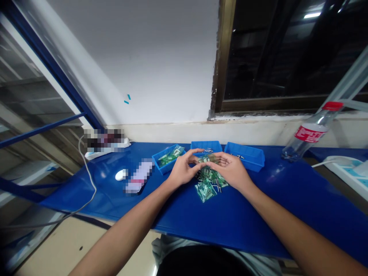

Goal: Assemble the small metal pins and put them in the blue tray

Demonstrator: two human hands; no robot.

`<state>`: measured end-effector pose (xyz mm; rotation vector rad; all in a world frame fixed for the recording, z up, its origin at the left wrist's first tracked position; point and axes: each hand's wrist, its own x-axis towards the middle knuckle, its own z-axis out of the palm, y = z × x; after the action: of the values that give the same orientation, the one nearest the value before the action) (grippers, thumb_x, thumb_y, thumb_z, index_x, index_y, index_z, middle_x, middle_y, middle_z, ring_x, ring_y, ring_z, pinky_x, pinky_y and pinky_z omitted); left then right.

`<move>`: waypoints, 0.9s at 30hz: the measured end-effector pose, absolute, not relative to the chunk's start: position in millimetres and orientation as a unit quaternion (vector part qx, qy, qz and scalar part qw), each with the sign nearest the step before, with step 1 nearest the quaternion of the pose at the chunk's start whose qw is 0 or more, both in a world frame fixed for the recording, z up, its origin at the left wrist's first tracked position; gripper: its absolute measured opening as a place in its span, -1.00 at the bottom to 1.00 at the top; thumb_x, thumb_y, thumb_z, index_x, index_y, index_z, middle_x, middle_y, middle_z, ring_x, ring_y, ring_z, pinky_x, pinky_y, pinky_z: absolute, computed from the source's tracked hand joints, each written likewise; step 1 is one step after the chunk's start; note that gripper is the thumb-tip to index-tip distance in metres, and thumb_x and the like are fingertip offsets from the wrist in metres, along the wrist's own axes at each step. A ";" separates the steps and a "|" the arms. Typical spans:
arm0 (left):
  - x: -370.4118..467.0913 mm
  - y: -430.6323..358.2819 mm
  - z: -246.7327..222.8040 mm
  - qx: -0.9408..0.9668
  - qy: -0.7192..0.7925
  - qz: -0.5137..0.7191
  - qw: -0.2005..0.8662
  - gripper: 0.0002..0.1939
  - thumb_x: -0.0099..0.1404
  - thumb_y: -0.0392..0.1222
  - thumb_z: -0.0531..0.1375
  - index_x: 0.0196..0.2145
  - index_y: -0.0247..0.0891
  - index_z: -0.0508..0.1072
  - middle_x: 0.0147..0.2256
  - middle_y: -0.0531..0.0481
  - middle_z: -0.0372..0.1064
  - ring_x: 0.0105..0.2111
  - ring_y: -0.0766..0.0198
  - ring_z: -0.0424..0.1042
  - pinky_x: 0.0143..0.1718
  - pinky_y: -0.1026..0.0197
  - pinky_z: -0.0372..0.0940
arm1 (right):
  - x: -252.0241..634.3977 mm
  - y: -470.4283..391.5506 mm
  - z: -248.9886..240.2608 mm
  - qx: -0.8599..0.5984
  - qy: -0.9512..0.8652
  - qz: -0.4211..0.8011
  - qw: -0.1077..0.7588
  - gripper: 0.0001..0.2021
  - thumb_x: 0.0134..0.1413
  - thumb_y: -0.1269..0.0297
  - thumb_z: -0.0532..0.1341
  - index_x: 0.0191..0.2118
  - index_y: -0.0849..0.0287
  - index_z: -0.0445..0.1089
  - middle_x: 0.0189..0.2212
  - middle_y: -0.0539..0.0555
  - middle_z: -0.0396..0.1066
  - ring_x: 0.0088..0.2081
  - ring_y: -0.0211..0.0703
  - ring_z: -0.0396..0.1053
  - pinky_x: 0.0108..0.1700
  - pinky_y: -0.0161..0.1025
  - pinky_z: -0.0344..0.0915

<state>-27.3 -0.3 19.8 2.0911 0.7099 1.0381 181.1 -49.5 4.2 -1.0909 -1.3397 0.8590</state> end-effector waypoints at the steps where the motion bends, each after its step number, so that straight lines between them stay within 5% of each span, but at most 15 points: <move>1: -28.1 -0.4 20.0 0.811 0.269 0.395 0.338 -0.47 0.37 -0.08 0.31 0.25 -0.18 0.36 -0.30 -0.02 0.55 -0.27 0.19 0.59 -0.15 0.14 0.50 | 181.1 -50.0 5.0 -0.468 -0.573 0.363 0.566 -0.55 -0.09 -0.03 0.51 -0.14 0.16 0.57 -0.17 0.19 0.64 -0.14 0.07 0.60 0.03 0.04 0.54; 6: -28.7 2.2 16.5 0.813 0.267 0.395 0.335 -0.39 0.38 -0.06 0.30 0.31 -0.18 0.27 -0.24 -0.05 0.55 -0.26 0.18 0.60 -0.15 0.14 0.52 | 180.4 -51.8 10.4 -0.482 -0.571 0.361 0.559 -0.57 -0.09 -0.04 0.51 -0.19 0.16 0.58 -0.25 0.17 0.65 -0.24 0.03 0.61 -0.09 -0.02 0.58; 10: -28.3 2.1 16.2 0.822 0.247 0.410 0.309 -0.39 0.38 -0.09 0.30 0.31 -0.18 0.25 -0.01 -0.17 0.49 -0.22 0.21 0.59 -0.18 0.16 0.54 | 180.9 -49.8 10.3 -0.496 -0.538 0.354 0.583 -0.54 -0.16 -0.06 0.54 -0.22 0.18 0.57 -0.26 0.17 0.65 -0.32 0.01 0.60 -0.18 -0.07 0.58; 16: -33.7 -0.6 21.2 0.903 0.169 0.361 0.161 -0.54 0.41 -0.15 0.26 0.24 -0.10 0.38 0.36 -0.21 0.12 0.12 0.05 0.45 0.12 -0.07 0.46 | 185.9 -48.5 8.5 -0.523 -0.499 0.366 0.586 -0.26 0.00 -0.15 0.44 0.22 0.16 0.41 -0.24 0.14 0.65 -0.41 -0.02 0.60 -0.26 -0.07 0.55; 21: -34.2 5.7 15.1 0.905 0.159 0.372 0.130 -0.65 0.49 -0.30 0.11 0.17 -0.15 0.45 0.21 -0.16 0.36 0.23 0.11 0.37 0.25 -0.06 0.35 | 184.7 -50.3 9.1 -0.520 -0.533 0.375 0.553 -0.29 0.09 -0.17 0.38 0.27 0.11 0.39 -0.29 0.09 0.63 -0.34 0.01 0.62 -0.17 -0.03 0.57; 27: -33.8 5.8 17.1 0.856 0.205 0.447 0.158 -0.74 0.50 -0.24 0.11 0.04 -0.21 0.55 0.00 -0.15 0.53 0.03 0.16 0.52 0.12 0.03 0.43 | 178.4 -50.9 11.2 -0.476 -0.530 0.401 0.576 -0.45 0.15 -0.17 0.33 0.11 0.12 0.51 -0.20 0.16 0.61 -0.21 0.04 0.59 -0.21 -0.03 0.59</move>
<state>-33.8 5.8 17.1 2.4488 0.5864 1.2796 178.4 -50.9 11.2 -1.1151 -1.2401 0.9393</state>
